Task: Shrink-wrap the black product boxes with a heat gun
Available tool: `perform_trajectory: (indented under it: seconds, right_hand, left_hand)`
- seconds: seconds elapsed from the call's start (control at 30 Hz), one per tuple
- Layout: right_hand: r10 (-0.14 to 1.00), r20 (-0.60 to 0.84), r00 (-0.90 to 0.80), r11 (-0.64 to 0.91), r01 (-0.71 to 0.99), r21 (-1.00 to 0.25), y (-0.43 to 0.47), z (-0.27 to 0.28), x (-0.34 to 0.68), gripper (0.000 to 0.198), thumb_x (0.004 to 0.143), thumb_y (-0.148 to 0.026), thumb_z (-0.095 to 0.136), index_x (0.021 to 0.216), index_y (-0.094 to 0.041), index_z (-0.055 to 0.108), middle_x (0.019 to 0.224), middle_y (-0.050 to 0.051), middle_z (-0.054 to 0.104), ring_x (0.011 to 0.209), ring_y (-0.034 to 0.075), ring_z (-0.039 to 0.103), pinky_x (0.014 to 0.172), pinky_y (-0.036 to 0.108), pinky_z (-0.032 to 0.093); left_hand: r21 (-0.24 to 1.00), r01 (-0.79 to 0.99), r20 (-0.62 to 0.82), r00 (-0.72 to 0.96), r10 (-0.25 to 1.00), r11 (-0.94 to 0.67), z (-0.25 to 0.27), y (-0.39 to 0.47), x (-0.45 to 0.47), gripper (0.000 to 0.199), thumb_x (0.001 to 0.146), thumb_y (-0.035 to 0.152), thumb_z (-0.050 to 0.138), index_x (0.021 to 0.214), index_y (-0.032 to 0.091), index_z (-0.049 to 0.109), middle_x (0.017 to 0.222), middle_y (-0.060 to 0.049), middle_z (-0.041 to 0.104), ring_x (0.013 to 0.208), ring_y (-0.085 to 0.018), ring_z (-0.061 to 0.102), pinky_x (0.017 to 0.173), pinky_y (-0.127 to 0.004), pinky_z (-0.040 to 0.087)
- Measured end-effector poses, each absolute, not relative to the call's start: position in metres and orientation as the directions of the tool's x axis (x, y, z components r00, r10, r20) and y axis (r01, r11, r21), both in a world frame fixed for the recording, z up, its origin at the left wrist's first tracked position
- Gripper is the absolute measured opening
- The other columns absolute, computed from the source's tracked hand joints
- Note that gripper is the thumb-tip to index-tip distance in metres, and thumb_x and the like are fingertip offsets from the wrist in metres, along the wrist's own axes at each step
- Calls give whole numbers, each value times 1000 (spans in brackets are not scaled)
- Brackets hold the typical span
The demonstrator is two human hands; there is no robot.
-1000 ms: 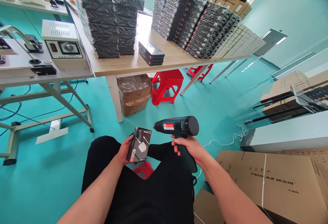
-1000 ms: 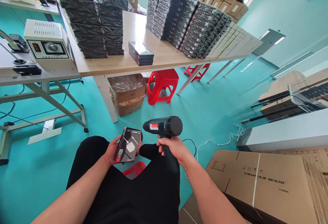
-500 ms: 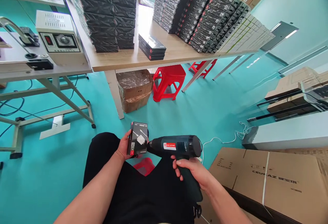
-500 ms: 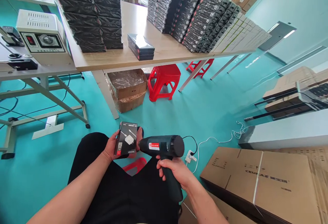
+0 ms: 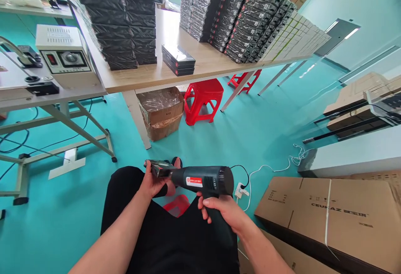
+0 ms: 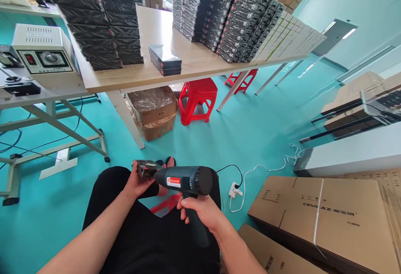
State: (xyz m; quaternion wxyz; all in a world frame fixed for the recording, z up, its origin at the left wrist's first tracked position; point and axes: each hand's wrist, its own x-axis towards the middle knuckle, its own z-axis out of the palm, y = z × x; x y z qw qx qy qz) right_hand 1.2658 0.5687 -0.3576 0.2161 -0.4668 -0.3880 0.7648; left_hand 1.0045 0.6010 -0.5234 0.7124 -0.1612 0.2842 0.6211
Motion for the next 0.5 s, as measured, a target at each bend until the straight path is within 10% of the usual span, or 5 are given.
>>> perform_trajectory:
  seconds: [0.5]
  right_hand:
    - [743,-479,-467,-560,-44,-827,566,-355,1249,30,76,-29,67,102,-14,69,83,6,69,61,14,60,56,29,48]
  left_hand:
    - [145,-970,-673,49,738,196,-536,604,1005,38,84,50,61,98,16,57,94,-12,67,85,-26,70,75,-42,61]
